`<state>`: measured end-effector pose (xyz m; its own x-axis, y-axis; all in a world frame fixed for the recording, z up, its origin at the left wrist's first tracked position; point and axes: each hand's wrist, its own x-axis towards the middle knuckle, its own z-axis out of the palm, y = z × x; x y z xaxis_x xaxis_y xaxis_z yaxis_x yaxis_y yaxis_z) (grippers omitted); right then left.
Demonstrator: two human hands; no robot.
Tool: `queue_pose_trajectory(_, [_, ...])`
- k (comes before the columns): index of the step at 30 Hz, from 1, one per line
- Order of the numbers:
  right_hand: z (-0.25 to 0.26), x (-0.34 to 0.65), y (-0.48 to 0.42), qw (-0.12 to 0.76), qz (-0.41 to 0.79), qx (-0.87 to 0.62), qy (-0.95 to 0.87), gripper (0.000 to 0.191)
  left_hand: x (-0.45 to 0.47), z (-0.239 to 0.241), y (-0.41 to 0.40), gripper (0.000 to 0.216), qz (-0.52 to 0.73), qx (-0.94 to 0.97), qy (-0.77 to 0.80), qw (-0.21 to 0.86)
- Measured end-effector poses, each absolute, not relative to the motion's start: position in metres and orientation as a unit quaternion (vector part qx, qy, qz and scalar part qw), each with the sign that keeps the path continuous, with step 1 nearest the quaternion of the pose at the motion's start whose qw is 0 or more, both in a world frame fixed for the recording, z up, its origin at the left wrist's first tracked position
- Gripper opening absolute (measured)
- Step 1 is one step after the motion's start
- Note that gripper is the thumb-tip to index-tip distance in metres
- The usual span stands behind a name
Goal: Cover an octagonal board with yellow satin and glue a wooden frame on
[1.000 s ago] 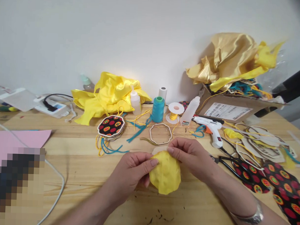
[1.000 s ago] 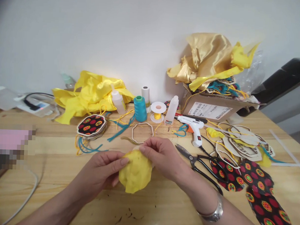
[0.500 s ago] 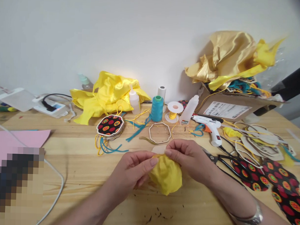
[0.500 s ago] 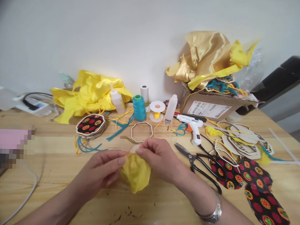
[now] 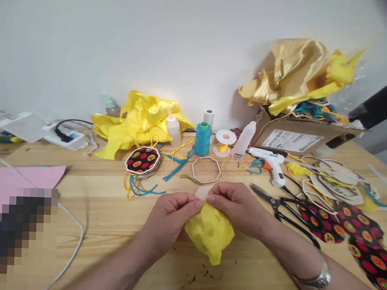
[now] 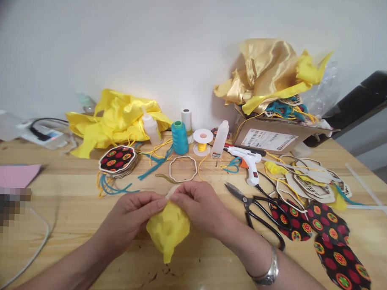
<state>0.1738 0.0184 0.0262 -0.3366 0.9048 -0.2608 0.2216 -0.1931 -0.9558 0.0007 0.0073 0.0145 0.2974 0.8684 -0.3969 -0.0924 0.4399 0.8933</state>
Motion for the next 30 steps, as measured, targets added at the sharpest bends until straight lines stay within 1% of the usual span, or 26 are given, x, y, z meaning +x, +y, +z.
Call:
queue_pose_trajectory(3, [0.025,0.179,0.021,0.297,0.648,-0.466,-0.525,0.041,-0.001,0.013,0.010,0.021,0.379,0.351,0.478,0.710])
queue_pose_trajectory(5, [0.024,0.183,0.022,0.280,0.679,-0.450,-0.507,0.053,-0.003,0.013,0.012,0.022,0.398,0.323,0.480,0.711])
queue_pose_trajectory(7, [0.023,0.186,0.023,0.260,0.701,-0.445,-0.493,0.059,-0.004,0.013,0.013,0.025,0.413,0.302,0.488,0.707])
queue_pose_trajectory(8, [0.022,0.187,0.023,0.254,0.709,-0.444,-0.486,0.058,-0.005,0.013,0.013,0.025,0.420,0.298,0.492,0.702])
queue_pose_trajectory(10, [0.021,0.188,0.024,0.254,0.714,-0.446,-0.475,0.049,-0.005,0.013,0.014,0.024,0.432,0.300,0.501,0.687])
queue_pose_trajectory(12, [0.020,0.188,0.025,0.272,0.704,-0.456,-0.473,0.037,-0.005,0.013,0.014,0.025,0.435,0.315,0.506,0.675])
queue_pose_trajectory(14, [0.021,0.188,0.026,0.298,0.677,-0.474,-0.478,0.031,-0.005,0.012,0.014,0.026,0.434,0.334,0.514,0.660])
queue_pose_trajectory(17, [0.025,0.188,0.026,0.321,0.646,-0.491,-0.488,0.029,-0.006,0.013,0.014,0.029,0.433,0.355,0.525,0.641])
queue_pose_trajectory(24, [0.023,0.191,0.028,0.324,0.628,-0.491,-0.510,0.023,-0.006,0.016,0.014,0.029,0.439,0.354,0.525,0.637])
queue_pose_trajectory(27, [0.022,0.194,0.029,0.314,0.628,-0.472,-0.534,0.028,-0.007,0.014,0.012,0.029,0.425,0.358,0.523,0.646])
queue_pose_trajectory(30, [0.023,0.195,0.028,0.316,0.598,-0.461,-0.575,0.034,-0.007,0.012,0.011,0.027,0.401,0.370,0.513,0.663])
